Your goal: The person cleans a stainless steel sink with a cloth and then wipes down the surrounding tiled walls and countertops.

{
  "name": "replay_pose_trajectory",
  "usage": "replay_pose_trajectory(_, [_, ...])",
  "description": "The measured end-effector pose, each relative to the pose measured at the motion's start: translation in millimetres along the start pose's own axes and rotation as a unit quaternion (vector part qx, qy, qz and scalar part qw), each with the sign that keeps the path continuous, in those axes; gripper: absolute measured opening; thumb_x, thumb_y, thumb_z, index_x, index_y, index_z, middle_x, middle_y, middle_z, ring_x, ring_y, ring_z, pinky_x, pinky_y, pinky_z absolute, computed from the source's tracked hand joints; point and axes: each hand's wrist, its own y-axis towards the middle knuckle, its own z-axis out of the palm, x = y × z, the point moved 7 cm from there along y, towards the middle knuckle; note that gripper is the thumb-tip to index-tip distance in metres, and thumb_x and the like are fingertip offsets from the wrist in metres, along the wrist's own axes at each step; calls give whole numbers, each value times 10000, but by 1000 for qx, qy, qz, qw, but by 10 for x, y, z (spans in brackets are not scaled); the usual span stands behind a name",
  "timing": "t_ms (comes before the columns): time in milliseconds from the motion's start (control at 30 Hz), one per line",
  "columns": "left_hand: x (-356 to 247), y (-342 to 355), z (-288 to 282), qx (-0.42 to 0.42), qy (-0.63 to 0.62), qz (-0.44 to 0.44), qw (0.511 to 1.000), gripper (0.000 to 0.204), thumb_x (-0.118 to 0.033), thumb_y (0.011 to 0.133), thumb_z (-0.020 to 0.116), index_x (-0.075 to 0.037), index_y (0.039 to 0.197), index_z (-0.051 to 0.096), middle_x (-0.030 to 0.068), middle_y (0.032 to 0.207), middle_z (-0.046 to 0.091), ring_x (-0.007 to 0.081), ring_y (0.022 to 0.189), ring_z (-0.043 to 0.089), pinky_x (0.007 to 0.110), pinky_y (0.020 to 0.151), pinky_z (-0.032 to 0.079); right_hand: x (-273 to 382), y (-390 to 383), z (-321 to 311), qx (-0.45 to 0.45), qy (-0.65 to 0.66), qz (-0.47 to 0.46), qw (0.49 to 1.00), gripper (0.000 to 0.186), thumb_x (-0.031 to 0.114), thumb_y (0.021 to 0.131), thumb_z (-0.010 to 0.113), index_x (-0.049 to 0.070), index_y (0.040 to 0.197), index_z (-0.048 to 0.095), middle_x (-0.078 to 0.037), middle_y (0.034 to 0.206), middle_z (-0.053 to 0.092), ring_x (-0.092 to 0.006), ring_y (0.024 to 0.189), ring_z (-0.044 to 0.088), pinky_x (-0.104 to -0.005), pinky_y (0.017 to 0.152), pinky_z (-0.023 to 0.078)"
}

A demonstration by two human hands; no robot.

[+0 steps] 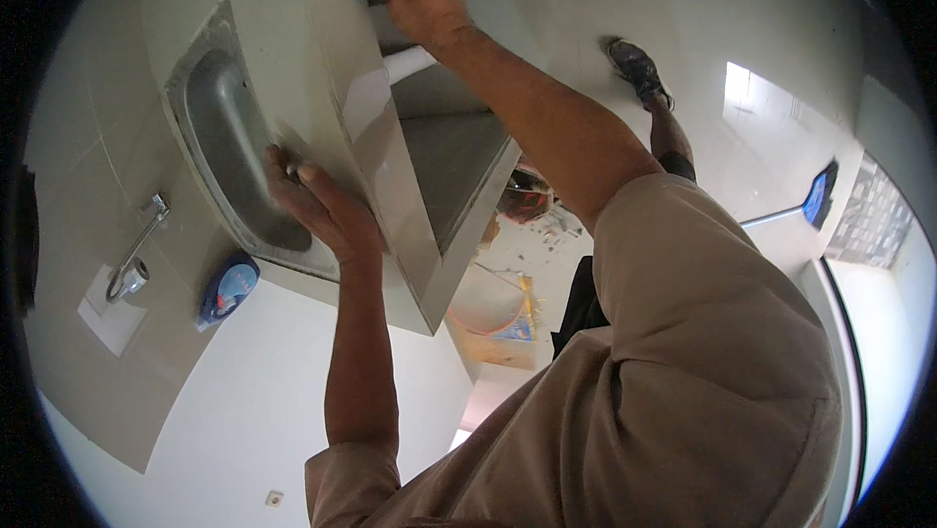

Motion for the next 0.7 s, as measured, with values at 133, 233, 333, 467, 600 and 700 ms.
replay_pose_trajectory(133, [59,-38,-26,-16,-29,-15,999,773,-545,1069,330,101,1493,328,293,1457,402,408,1359,421,479,1139,339,86,-838,57,49,-30,-8,998,431,-240,776,523,24,1023,759,-81,1032,708,-189,989,688,-294,865,577])
replay_pose_trajectory(233, [-22,-69,-39,-35,-55,-19,998,784,-546,1063,332,115,1484,341,306,1434,420,406,1347,440,475,1134,350,144,-1428,33,69,-12,-2,998,431,-239,762,536,32,1008,763,-69,1028,710,-182,984,680,-290,861,557])
replay_pose_trajectory(333, [-30,-58,-32,-40,-32,17,999,778,-535,1061,361,121,1479,355,319,1418,438,406,1319,472,475,1123,364,87,-1929,7,94,5,39,995,434,-240,734,538,35,989,757,-68,994,713,-195,950,687,-300,847,543])
replay_pose_trajectory(467, [29,-73,-21,14,-71,-30,997,804,-486,1056,407,162,1495,225,356,1475,335,420,1368,423,447,1120,394,185,-2553,14,144,-18,41,989,430,-240,703,525,23,964,744,-92,978,709,-230,929,694,-325,813,539])
replay_pose_trajectory(600, [29,-58,-21,14,-54,4,998,822,-500,1049,383,183,1480,231,357,1438,361,435,1353,438,451,1105,414,274,-2911,-29,143,-11,9,990,427,-234,680,513,20,945,729,-115,970,700,-284,928,689,-351,800,539])
replay_pose_trajectory(700, [29,-53,-13,-4,-34,18,999,758,-494,1044,371,162,1423,337,355,1386,419,449,1300,467,474,1090,398,316,-3119,-32,169,-29,4,985,429,-232,680,511,25,949,724,-115,980,699,-305,961,677,-375,816,545])
